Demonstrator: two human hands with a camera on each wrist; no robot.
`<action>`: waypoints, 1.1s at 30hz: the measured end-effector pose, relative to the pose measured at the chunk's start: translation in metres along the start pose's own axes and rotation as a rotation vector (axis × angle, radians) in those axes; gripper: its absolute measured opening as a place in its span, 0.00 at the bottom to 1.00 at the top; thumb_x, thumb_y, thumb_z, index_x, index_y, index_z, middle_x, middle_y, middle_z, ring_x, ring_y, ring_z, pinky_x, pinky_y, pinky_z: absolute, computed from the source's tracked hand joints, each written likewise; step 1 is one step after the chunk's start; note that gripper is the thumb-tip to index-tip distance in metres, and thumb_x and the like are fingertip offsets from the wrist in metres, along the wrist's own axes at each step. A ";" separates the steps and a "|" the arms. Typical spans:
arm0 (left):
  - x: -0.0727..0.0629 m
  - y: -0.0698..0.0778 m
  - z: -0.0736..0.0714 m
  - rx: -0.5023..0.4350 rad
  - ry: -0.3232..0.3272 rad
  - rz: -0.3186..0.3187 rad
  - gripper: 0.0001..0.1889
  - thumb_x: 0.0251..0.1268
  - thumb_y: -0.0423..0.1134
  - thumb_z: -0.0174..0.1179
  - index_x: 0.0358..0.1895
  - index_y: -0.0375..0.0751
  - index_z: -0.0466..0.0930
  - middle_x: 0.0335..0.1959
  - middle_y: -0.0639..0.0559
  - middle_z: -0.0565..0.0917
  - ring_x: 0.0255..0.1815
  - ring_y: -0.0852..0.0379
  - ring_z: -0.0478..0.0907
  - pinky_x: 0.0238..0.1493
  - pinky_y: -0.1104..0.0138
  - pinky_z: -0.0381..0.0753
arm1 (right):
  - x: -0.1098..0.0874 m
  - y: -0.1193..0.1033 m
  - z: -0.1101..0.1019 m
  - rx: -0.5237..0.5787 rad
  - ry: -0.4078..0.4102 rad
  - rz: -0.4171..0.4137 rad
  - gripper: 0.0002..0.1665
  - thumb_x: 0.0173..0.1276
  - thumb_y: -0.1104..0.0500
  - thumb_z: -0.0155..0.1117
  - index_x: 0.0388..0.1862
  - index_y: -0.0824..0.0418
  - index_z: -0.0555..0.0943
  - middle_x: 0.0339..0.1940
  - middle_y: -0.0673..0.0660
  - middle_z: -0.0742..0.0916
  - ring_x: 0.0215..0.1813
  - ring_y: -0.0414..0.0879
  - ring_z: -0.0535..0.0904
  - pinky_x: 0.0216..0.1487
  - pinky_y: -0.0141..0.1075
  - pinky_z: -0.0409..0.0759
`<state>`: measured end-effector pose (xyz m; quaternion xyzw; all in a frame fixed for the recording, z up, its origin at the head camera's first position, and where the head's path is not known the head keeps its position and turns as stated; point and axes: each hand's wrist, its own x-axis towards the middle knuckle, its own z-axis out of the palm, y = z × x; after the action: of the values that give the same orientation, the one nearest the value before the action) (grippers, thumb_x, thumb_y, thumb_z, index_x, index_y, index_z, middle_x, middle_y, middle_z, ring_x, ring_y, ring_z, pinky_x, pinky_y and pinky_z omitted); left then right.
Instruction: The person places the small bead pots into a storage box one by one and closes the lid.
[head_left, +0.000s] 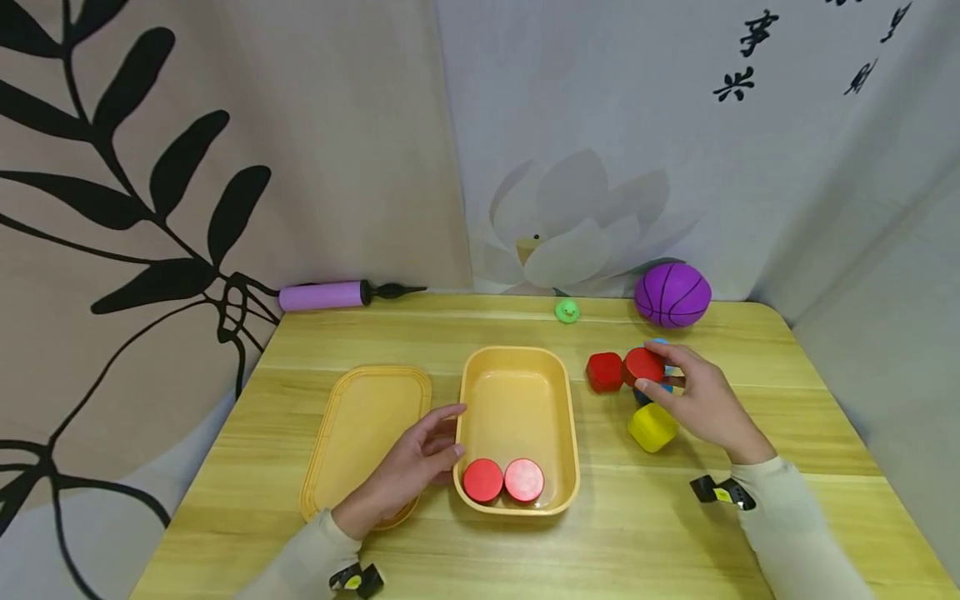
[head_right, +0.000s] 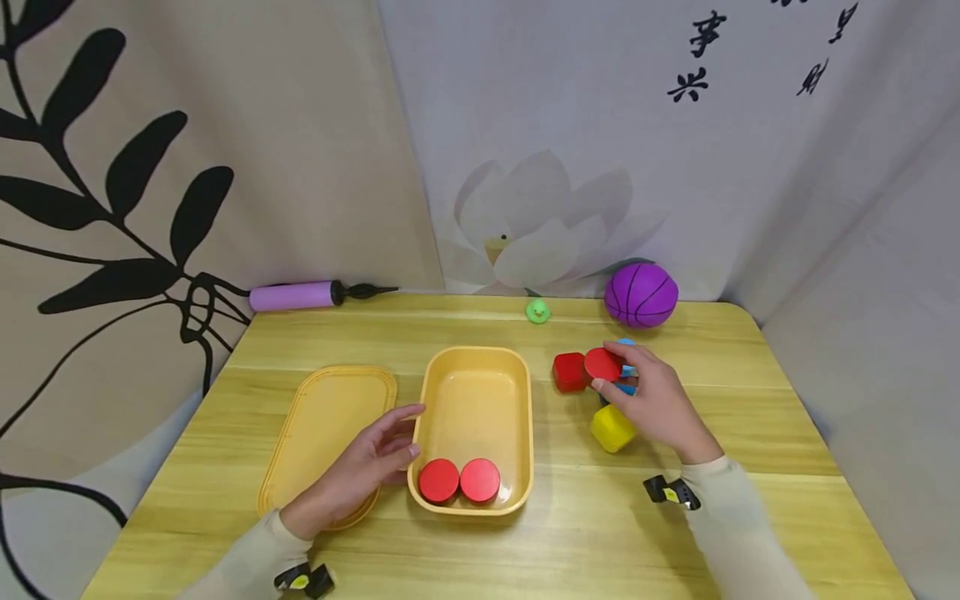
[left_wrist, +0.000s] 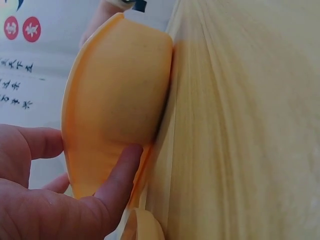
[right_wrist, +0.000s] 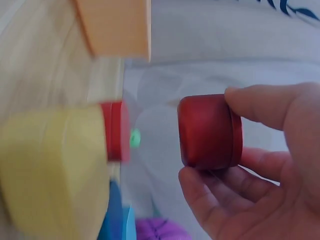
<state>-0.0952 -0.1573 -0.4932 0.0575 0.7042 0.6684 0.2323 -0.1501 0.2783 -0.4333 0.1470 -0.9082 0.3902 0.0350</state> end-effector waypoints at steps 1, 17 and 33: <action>0.000 0.000 0.000 0.002 0.000 0.001 0.34 0.80 0.40 0.61 0.83 0.52 0.60 0.76 0.35 0.69 0.69 0.41 0.77 0.54 0.54 0.88 | 0.002 -0.004 0.003 -0.001 -0.009 -0.012 0.37 0.75 0.56 0.71 0.77 0.69 0.71 0.68 0.66 0.81 0.59 0.61 0.85 0.56 0.47 0.87; 0.007 0.004 -0.001 0.000 -0.017 0.022 0.35 0.79 0.34 0.59 0.84 0.52 0.59 0.79 0.37 0.66 0.75 0.38 0.73 0.57 0.54 0.88 | 0.026 -0.060 0.058 0.011 -0.126 -0.208 0.35 0.70 0.56 0.76 0.73 0.64 0.77 0.63 0.56 0.86 0.56 0.48 0.86 0.55 0.47 0.88; 0.005 0.005 0.000 -0.009 -0.020 0.006 0.36 0.79 0.33 0.56 0.85 0.51 0.57 0.80 0.36 0.65 0.74 0.36 0.74 0.55 0.54 0.88 | 0.032 -0.092 0.123 -0.002 -0.376 -0.268 0.35 0.71 0.52 0.74 0.73 0.62 0.77 0.66 0.54 0.85 0.63 0.48 0.83 0.61 0.43 0.86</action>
<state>-0.1010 -0.1550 -0.4893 0.0653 0.6987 0.6716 0.2377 -0.1470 0.1221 -0.4481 0.3365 -0.8714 0.3470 -0.0832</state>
